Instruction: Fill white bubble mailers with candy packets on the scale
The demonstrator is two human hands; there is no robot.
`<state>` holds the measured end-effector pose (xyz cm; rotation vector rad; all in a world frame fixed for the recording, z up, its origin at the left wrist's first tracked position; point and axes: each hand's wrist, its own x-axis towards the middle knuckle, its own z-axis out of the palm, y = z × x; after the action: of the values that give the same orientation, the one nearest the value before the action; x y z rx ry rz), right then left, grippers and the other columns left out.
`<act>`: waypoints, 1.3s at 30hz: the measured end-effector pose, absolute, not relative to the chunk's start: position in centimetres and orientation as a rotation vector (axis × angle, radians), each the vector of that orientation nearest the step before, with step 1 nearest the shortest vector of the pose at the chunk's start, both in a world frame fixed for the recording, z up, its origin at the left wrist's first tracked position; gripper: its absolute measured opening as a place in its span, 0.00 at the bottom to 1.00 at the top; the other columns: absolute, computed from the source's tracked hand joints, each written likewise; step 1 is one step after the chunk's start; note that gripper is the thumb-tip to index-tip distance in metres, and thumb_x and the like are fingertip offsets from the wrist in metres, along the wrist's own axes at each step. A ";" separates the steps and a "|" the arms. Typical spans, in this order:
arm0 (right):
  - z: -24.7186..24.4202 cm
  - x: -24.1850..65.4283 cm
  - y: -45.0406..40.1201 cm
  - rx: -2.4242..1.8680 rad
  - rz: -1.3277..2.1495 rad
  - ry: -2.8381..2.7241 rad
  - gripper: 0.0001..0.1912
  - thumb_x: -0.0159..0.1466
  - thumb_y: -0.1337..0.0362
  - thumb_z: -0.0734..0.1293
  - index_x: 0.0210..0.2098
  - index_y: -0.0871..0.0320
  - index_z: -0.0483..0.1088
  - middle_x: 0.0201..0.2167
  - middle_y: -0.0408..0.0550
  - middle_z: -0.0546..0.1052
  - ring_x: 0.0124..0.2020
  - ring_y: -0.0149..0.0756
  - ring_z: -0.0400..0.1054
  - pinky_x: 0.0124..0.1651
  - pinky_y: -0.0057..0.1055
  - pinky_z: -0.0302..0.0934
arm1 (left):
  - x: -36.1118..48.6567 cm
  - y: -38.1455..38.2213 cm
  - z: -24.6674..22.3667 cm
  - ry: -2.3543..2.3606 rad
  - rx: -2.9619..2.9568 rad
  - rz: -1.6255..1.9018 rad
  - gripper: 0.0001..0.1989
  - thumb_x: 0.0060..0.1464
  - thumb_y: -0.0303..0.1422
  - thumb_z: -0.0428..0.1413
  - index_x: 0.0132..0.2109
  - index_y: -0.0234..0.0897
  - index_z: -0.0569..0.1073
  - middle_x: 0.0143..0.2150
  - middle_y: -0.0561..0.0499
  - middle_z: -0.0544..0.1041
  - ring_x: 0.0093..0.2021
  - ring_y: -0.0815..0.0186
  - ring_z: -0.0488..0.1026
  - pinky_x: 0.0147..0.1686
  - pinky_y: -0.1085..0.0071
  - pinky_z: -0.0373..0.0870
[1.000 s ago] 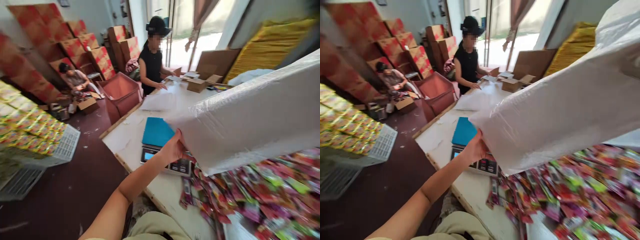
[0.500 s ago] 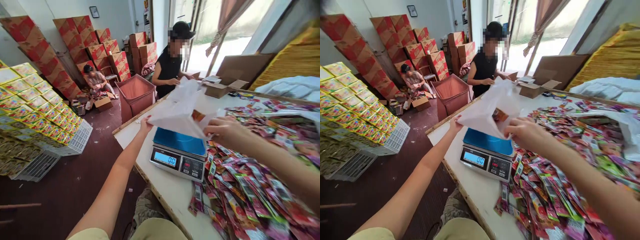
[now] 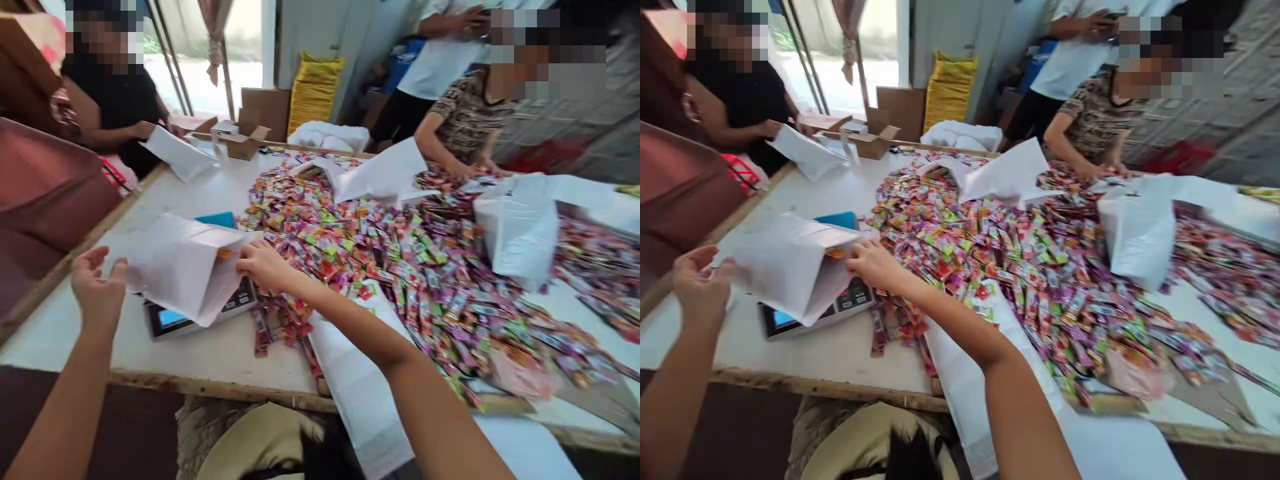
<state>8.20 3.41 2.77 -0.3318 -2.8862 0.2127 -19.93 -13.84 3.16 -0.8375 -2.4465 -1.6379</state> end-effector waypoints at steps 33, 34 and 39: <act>-1.4 10.2 0.5 -0.538 0.504 -2.710 0.18 0.65 0.77 0.59 0.43 0.57 0.78 0.46 0.53 0.79 0.49 0.44 0.66 0.60 0.42 0.53 | -10.9 -9.9 6.4 -2.131 -1.696 -0.913 0.18 0.53 0.23 0.59 0.50 0.43 0.77 0.56 0.47 0.78 0.57 0.53 0.72 0.61 0.50 0.67; -1.3 10.1 0.3 -0.534 0.563 -2.688 0.20 0.63 0.78 0.58 0.44 0.57 0.77 0.48 0.54 0.78 0.50 0.44 0.66 0.58 0.41 0.55 | -10.8 -10.3 6.4 -2.143 -1.706 -0.902 0.19 0.53 0.23 0.59 0.51 0.43 0.76 0.56 0.47 0.77 0.57 0.53 0.72 0.61 0.49 0.67; -0.5 8.1 -0.4 -0.559 0.794 -2.567 0.27 0.62 0.77 0.56 0.57 0.61 0.71 0.56 0.57 0.73 0.54 0.43 0.68 0.52 0.36 0.63 | -10.2 -11.8 6.1 -2.180 -1.732 -0.870 0.22 0.55 0.29 0.61 0.57 0.42 0.73 0.58 0.44 0.76 0.59 0.52 0.71 0.61 0.51 0.67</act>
<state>8.09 -0.45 -0.47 -0.5589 -2.5671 0.7940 -10.19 -11.79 6.10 -1.7315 -2.1801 -0.8701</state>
